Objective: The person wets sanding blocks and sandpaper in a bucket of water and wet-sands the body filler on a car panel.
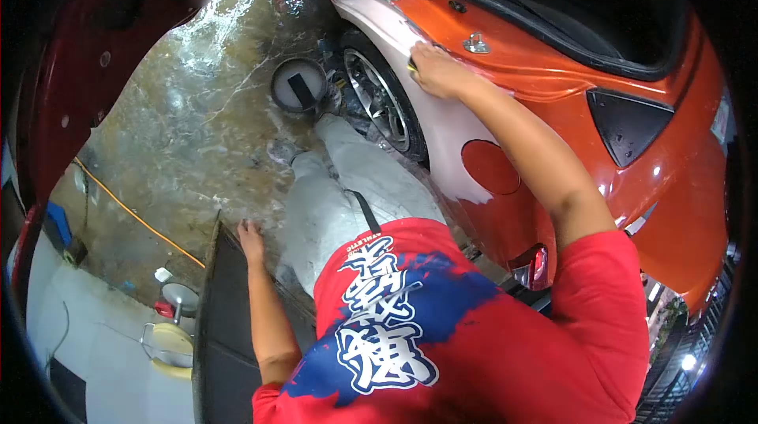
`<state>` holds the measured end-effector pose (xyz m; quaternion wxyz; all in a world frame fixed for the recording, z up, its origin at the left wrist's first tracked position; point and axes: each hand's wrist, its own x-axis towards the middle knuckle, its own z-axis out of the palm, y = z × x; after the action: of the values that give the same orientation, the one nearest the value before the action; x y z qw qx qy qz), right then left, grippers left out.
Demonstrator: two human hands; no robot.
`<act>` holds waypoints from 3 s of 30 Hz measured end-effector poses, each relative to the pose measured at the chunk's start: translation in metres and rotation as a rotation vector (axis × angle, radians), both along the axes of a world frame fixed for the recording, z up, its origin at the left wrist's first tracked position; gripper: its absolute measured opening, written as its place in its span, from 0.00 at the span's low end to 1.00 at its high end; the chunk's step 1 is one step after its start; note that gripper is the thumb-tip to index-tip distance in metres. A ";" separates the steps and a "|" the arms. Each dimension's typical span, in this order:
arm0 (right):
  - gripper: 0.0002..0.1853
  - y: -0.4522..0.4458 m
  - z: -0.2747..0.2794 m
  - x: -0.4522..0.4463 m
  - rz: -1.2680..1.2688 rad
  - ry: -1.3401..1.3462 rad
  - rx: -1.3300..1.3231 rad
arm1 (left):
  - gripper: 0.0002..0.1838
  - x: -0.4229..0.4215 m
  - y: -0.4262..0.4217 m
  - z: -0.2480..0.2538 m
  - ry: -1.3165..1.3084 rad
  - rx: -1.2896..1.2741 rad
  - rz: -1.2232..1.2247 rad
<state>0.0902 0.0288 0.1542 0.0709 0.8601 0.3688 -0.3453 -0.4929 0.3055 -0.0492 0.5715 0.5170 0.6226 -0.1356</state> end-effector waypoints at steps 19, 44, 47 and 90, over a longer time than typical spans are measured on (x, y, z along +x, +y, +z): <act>0.28 0.033 -0.117 0.048 0.146 -0.184 0.187 | 0.33 0.035 -0.018 0.000 0.029 -0.100 0.034; 0.30 0.012 -0.026 0.004 0.085 -0.103 -0.102 | 0.31 0.076 -0.048 -0.074 0.020 0.181 -0.246; 0.30 0.019 -0.033 0.006 0.097 -0.106 -0.101 | 0.31 0.096 -0.033 -0.062 -0.016 0.158 -0.078; 0.19 0.090 0.125 -0.065 -0.749 0.655 0.289 | 0.22 0.314 -0.093 0.208 -0.919 -0.653 -0.243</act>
<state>0.0252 0.1184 0.2791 -0.2964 0.7809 0.0823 -0.5437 -0.1788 0.2129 0.1586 0.8936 0.3876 0.1724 -0.1468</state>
